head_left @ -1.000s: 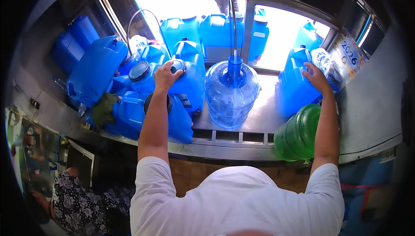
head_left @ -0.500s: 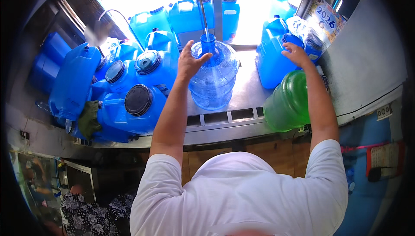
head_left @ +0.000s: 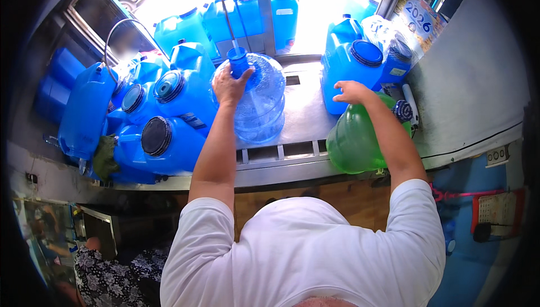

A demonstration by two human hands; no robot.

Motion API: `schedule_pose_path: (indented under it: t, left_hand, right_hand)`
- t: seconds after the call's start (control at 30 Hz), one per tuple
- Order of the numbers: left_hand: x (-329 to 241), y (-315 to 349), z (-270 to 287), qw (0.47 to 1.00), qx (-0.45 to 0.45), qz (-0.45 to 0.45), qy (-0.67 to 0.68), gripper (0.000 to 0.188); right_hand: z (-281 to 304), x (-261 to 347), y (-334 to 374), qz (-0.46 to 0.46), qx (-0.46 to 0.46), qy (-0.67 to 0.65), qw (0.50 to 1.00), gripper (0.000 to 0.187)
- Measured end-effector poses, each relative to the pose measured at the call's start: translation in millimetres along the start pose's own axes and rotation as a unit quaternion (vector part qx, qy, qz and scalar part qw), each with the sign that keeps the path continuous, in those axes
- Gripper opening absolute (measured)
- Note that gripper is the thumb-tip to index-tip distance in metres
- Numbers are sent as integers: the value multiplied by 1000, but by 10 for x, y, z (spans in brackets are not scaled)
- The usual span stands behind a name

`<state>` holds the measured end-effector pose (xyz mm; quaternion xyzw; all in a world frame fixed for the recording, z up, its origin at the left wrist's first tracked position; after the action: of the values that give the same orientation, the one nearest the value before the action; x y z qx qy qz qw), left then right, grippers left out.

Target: The person fills several blue plastic jerrycans and a large clear water bottle with water from a dispenser nozzle. They then carry the filled containers out of the stall and place them on the sidewalk.

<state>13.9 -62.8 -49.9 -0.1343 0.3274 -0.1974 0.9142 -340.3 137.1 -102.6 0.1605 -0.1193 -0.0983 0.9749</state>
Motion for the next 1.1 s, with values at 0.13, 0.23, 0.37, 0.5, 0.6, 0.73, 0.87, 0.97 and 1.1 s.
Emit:
schedule_pose_path:
  t: [0.13, 0.23, 0.37, 0.5, 0.6, 0.73, 0.87, 0.97, 1.1]
  left_hand:
    - [-33, 8, -5, 999, 25, -5, 45, 63]
    - [-119, 17, -47, 996, 47, -20, 78, 56]
    - [-180, 27, -94, 996, 43, -15, 76, 58]
    - [-168, 110, -40, 1000, -6, 24, 9, 64]
    - [-154, 154, -34, 998, -22, 51, -11, 70]
    - [-147, 164, -42, 998, -20, 55, -21, 73]
    - [-122, 153, -35, 996, -31, 63, -47, 75]
    - [-197, 159, -31, 995, -60, 12, -83, 83]
    - [-192, 163, -64, 990, -71, 45, -115, 84]
  right_hand:
    - [-238, 68, -106, -31, 110, 57, 992, 59]
    - [-284, 246, -86, 22, 101, 74, 992, 59]
    - [-159, 376, 19, 65, 44, 20, 997, 59]
    - [-82, 521, 132, 93, 47, 1, 995, 60]
    - [-66, 633, 188, 121, 49, -3, 991, 60]
    - [-65, 746, 252, 160, 48, -5, 986, 61]
    - [-61, 810, 306, 187, 56, -10, 981, 62]
    - [-62, 828, 330, 197, 58, -10, 979, 63]
    - [-78, 797, 318, 185, 74, -26, 979, 62]
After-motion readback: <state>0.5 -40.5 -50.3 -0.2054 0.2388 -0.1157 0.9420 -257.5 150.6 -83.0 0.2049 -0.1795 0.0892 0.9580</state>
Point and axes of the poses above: each hand's wrist, its own y-axis away from the middle knuckle, its own z-axis out of the back of the hand, x = y × z, the point moved 7 cm from there along -y, towards the middle knuckle, and after that the axes turned 6 degrees about x, right-handed, at the moved point
